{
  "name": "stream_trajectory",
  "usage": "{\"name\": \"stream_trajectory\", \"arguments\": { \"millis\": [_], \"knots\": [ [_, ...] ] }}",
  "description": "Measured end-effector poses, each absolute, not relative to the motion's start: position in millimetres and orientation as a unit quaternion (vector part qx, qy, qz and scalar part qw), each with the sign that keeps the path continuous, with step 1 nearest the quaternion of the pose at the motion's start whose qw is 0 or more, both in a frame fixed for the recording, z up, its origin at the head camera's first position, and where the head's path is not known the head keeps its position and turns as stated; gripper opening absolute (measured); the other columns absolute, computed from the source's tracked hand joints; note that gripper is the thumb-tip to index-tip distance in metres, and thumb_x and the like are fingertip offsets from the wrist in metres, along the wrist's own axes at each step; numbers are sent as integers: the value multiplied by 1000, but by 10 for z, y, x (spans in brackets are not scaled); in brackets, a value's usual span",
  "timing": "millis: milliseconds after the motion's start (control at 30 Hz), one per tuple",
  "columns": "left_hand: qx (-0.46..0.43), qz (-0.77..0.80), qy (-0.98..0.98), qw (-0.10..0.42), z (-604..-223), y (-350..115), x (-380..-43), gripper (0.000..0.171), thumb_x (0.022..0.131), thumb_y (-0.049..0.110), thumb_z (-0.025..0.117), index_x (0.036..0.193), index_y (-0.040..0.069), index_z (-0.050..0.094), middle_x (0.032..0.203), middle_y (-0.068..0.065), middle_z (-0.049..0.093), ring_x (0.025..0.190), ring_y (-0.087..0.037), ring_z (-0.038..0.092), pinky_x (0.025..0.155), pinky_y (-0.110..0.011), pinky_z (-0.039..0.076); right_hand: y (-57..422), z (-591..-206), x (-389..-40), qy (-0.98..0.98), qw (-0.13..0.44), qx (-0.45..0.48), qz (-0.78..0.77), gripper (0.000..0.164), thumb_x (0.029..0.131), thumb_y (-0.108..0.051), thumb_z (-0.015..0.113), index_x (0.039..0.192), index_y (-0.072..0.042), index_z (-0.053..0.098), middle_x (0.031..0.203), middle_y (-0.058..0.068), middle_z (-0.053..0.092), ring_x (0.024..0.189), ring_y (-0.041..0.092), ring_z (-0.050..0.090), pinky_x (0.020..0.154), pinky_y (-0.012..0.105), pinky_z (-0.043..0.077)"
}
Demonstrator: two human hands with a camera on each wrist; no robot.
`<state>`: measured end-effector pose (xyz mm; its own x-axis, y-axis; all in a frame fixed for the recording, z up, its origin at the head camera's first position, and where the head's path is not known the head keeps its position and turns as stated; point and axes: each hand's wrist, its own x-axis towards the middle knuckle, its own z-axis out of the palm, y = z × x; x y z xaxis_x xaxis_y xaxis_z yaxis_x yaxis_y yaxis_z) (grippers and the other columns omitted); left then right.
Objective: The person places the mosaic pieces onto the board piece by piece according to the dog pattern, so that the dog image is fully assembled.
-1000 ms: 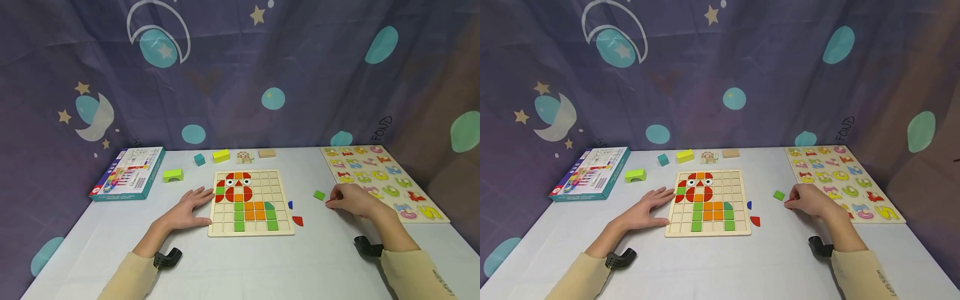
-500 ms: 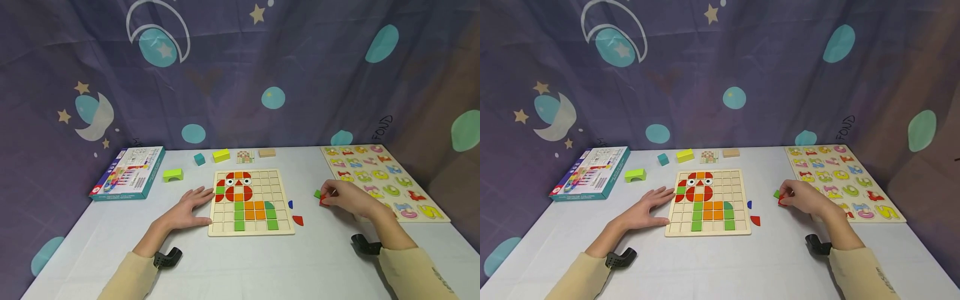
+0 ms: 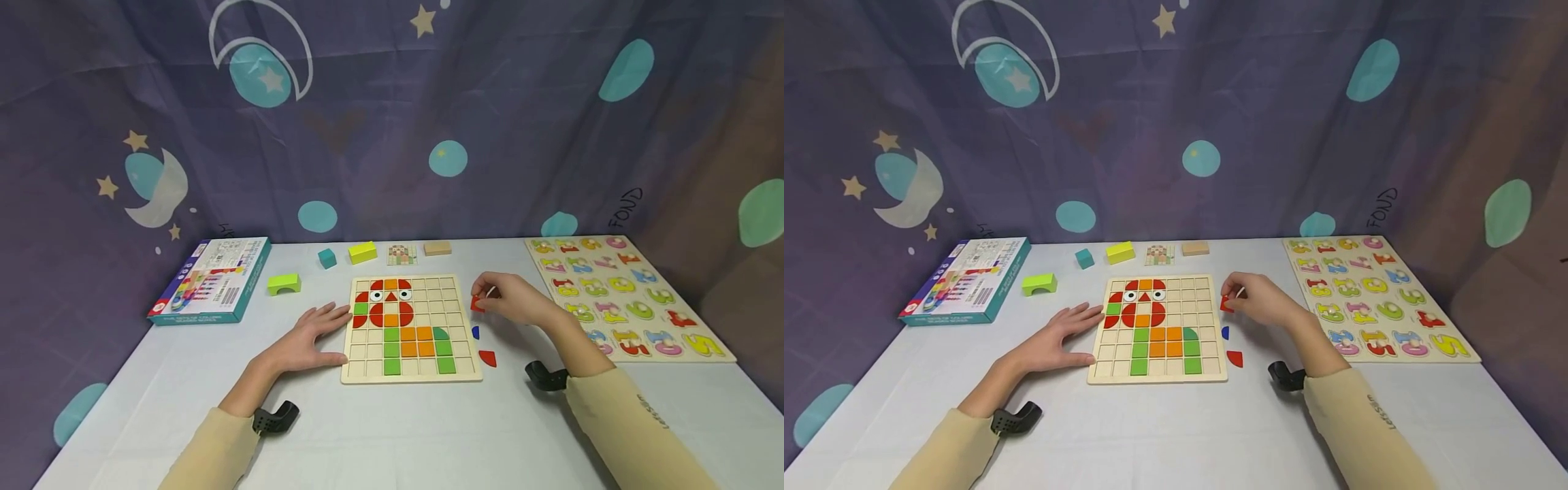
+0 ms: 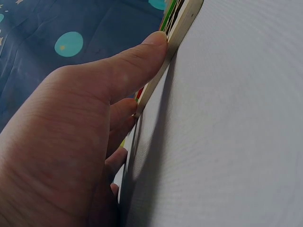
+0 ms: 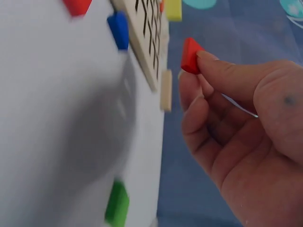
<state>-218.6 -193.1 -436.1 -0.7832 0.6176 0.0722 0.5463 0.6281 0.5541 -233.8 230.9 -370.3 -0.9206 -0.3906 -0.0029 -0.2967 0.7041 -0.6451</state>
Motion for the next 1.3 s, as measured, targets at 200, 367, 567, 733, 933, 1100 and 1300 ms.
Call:
{"name": "stream_trajectory", "arguments": {
  "millis": [200,367,567,733,933,1100,1300],
  "knots": [
    [322,287,900,65,-4328,-1909,-2184,84,85,48,78,152,9,46,161,-5,36,152,-33,17,121,-55,5,2005,-3743,-2515,915,73,-189,-349,8,94,-4,70,100,-6,64,91,5,63,81,22,57,73,33,52],
    [321,286,901,65,-4313,-1911,-2173,84,84,47,78,152,8,46,160,-6,36,151,-34,17,121,-57,5,1768,-3775,-2678,914,78,-182,-354,7,96,-4,68,102,-6,65,96,6,62,83,23,57,75,32,51],
    [319,289,900,65,-4328,-1919,-2175,85,84,48,79,152,9,46,160,-5,36,152,-34,17,121,-56,5,1583,-3823,-2827,913,69,-210,-343,7,96,-2,66,102,-4,65,95,7,63,84,23,57,76,34,51],
    [319,292,899,67,-4340,-1924,-2184,84,84,47,79,152,9,46,161,-4,36,152,-33,16,121,-56,5,1488,-3864,-2891,913,70,-220,-337,7,97,-1,65,103,-2,65,94,8,63,84,23,57,77,35,51],
    [320,293,899,64,-4338,-1916,-2187,84,84,47,80,152,10,47,161,-3,36,152,-33,16,121,-55,5,1400,-3901,-2924,919,68,-226,-316,6,96,0,65,103,-1,65,93,8,64,83,23,56,77,35,50],
    [319,291,900,67,-4341,-1913,-2186,84,84,47,79,152,11,47,161,-2,35,152,-31,16,121,-54,5,1365,-3923,-2929,924,77,-226,-298,5,96,-4,68,101,-2,68,91,6,66,82,21,58,76,35,51],
    [315,286,902,68,-4337,-1919,-2183,84,84,46,79,153,12,46,161,-2,35,152,-31,16,121,-54,5,1356,-3908,-2919,928,88,-231,-280,10,97,-8,68,104,-1,70,94,6,68,85,22,61,81,37,53]
  ]
}}
